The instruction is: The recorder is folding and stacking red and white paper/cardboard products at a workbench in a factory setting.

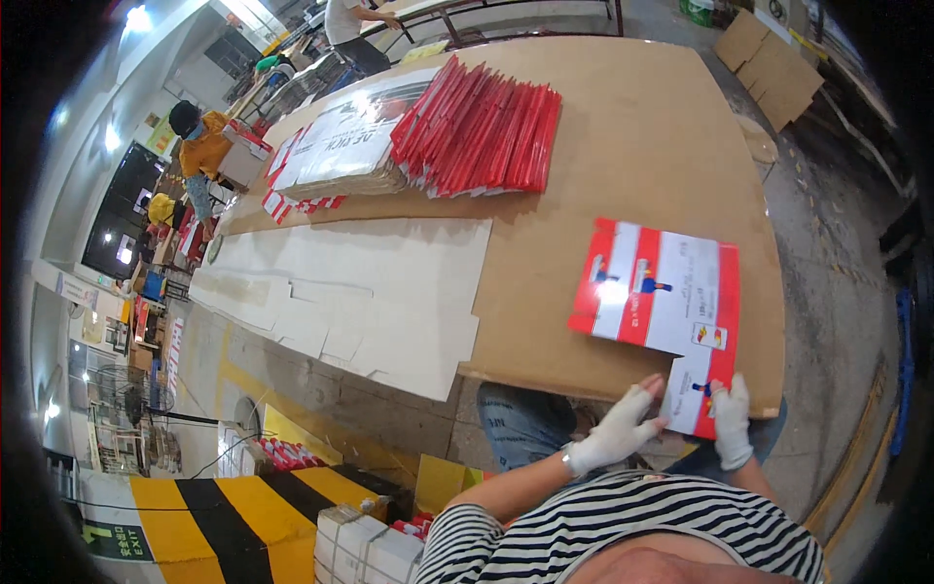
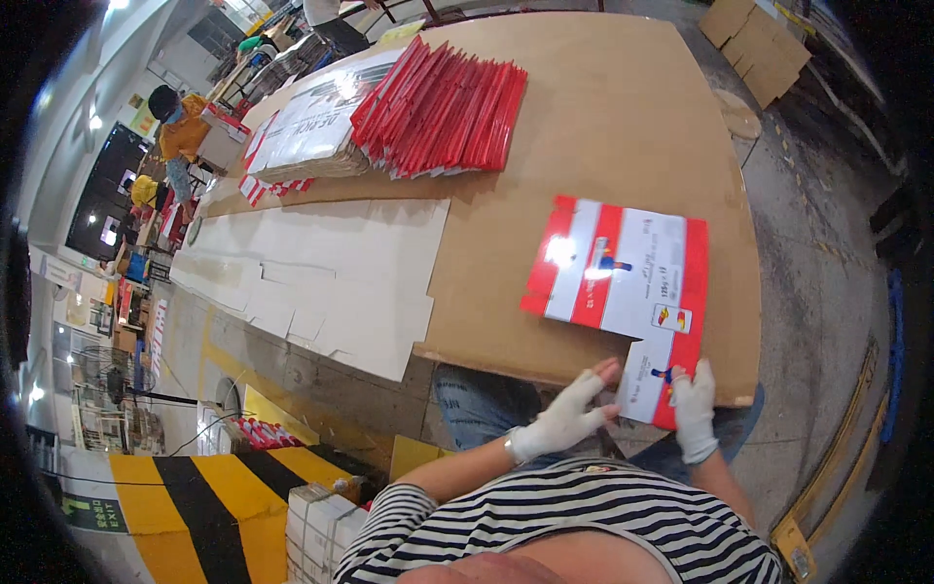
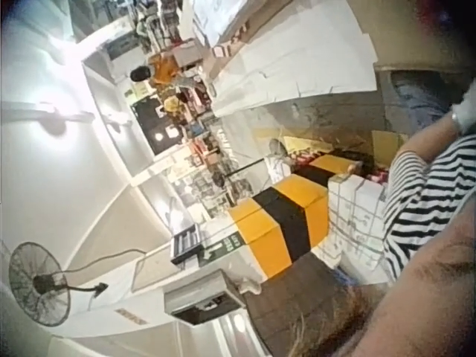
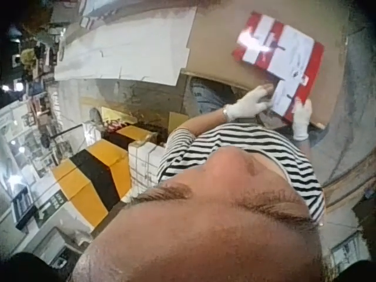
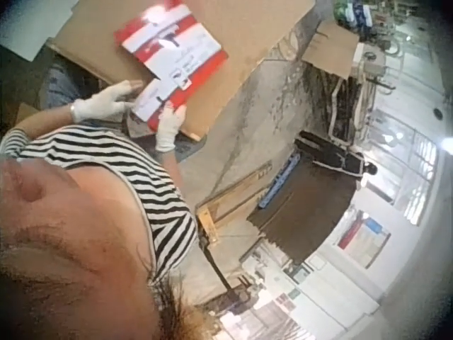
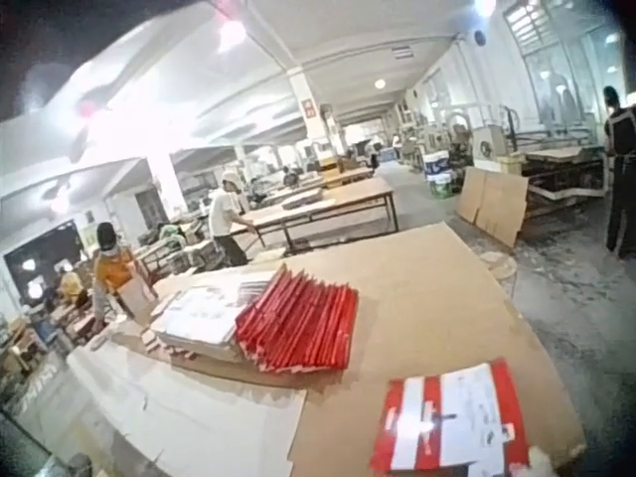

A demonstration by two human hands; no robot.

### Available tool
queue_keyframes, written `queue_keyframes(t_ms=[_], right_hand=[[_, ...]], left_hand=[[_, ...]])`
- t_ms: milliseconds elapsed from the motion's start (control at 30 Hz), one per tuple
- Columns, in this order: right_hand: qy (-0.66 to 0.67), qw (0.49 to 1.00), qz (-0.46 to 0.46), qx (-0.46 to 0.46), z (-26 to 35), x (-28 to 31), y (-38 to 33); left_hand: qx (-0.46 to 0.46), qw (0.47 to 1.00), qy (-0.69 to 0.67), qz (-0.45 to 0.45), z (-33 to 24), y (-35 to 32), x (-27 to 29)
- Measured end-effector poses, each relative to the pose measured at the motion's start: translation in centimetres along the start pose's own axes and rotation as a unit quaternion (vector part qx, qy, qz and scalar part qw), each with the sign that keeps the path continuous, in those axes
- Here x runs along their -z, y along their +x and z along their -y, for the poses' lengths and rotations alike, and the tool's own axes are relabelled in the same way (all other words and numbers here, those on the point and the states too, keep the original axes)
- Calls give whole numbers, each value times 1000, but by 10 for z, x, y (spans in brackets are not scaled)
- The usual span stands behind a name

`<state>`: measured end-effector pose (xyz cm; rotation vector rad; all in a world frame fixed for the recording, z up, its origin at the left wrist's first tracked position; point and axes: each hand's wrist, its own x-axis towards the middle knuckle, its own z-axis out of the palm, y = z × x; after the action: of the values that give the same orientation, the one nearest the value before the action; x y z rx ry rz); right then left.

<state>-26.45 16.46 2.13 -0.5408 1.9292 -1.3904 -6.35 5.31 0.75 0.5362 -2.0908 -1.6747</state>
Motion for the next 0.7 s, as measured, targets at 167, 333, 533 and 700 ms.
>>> queue_keyframes(t_ms=[167,333,533,700], right_hand=[[-126,981,149,-5,69,18,90],[-118,983,99,96,76,-34,215],[-99,983,69,138,106,-159,372],[-127,974,56,179,124,-261,450]], left_hand=[[60,863,474,-167,0,-41,139],[320,756,559,-115,7,-84,209],[313,732,594,-118,52,-127,228],[273,757,578,-138,50,-121,235]])
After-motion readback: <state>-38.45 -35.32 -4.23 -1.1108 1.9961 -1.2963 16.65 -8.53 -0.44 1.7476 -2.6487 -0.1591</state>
